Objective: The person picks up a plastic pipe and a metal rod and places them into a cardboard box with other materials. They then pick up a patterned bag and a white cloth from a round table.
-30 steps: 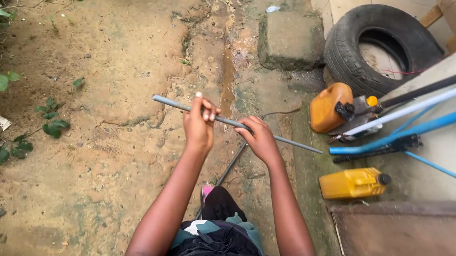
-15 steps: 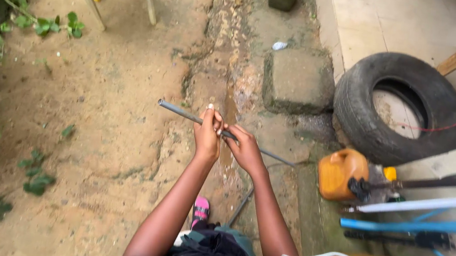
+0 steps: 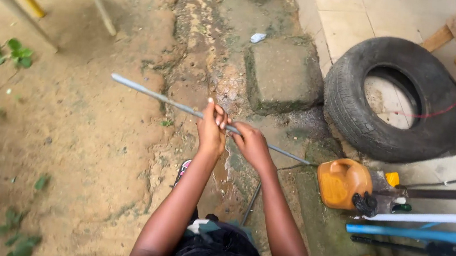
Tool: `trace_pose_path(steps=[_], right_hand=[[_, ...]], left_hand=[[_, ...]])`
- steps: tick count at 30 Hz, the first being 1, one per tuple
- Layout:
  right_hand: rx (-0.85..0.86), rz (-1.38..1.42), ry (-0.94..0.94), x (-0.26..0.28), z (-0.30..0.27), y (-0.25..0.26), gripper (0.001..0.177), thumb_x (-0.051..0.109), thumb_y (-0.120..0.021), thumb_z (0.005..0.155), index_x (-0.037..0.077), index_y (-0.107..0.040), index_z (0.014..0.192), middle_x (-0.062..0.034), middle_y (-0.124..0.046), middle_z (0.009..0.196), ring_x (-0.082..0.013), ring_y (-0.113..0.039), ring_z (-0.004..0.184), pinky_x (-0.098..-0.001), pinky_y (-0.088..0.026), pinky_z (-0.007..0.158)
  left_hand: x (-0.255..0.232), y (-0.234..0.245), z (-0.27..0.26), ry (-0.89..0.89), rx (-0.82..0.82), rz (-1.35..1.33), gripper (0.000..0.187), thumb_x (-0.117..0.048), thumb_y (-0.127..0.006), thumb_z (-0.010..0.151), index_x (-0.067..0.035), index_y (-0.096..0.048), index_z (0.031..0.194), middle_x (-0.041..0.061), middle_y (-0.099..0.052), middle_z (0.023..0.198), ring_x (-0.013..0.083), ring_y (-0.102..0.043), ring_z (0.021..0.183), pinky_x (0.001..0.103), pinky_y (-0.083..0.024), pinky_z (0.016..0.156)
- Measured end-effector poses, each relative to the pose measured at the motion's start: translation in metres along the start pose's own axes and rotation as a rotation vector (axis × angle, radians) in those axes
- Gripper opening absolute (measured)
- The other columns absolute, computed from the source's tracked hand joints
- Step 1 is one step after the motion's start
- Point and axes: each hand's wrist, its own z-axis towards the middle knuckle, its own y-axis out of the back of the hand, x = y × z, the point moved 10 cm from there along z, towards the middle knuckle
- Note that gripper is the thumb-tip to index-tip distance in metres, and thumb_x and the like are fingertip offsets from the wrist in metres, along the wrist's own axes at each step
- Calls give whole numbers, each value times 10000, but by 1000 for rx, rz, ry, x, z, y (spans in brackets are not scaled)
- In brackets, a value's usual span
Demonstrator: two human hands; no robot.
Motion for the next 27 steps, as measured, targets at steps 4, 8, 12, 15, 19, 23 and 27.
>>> trace_pose_path(steps=[4, 8, 12, 15, 19, 23, 27], right_hand=[[-39, -28, -166, -60, 50, 22, 116, 103, -649, 949, 55, -691, 1046, -117, -705, 861, -285, -692, 783, -400, -530, 715], [-87, -21, -273, -67, 108, 45, 142, 94, -624, 957, 63, -694, 1077, -108, -711, 842, -272, -702, 760, -390, -529, 712], [-253, -100, -221, -50, 160, 82, 176, 108, -664, 929, 67, -697, 1097, -105, -725, 913, -291, -703, 796, -411, -530, 711], [-295, -160, -271, -60, 176, 93, 169, 140, -701, 930, 63, -698, 1080, -113, -730, 958, -311, -701, 835, -427, -532, 724], [-351, -152, -356, -103, 185, 128, 174, 160, -727, 911, 75, -706, 1061, -103, -737, 973, -303, -716, 850, -420, -540, 728], [-440, -150, -436, -168, 194, 175, 212, 188, -772, 860, 79, -691, 1023, -78, -754, 950, -281, -743, 837, -400, -550, 707], [-471, -197, -507, -244, 223, 234, 210, 212, -782, 875, 78, -697, 1013, -82, -750, 935, -279, -733, 765, -409, -540, 673]], left_hand=[[-26, -33, 104, 46, 61, -38, 392, -326, -529, 1106, -104, -495, 785, -41, -349, 581, 114, -350, 516, 320, -432, 619], [-41, -54, 185, 88, 187, -30, 292, -257, -544, 1073, -81, -543, 840, 28, -509, 671, 173, -502, 635, 382, -519, 739], [-4, -96, 232, 265, 278, 130, 251, -255, -516, 1052, -75, -608, 903, 126, -706, 875, 265, -709, 892, 415, -569, 903], [41, -135, 219, 452, 418, 189, 237, -273, -491, 1056, -94, -593, 937, 177, -758, 1058, 268, -717, 1029, 406, -552, 912], [109, -152, 229, 678, 547, 497, 232, -242, -463, 1055, -79, -627, 1046, 118, -738, 1238, 194, -708, 1077, 366, -542, 940], [160, -184, 271, 660, 554, 560, 309, -244, -431, 1098, -20, -641, 1134, 179, -729, 1249, 239, -715, 1101, 378, -567, 943], [220, -249, 322, 627, 600, 504, 278, -204, -454, 1082, -17, -605, 1223, 163, -718, 1260, 261, -693, 1184, 380, -571, 969]])
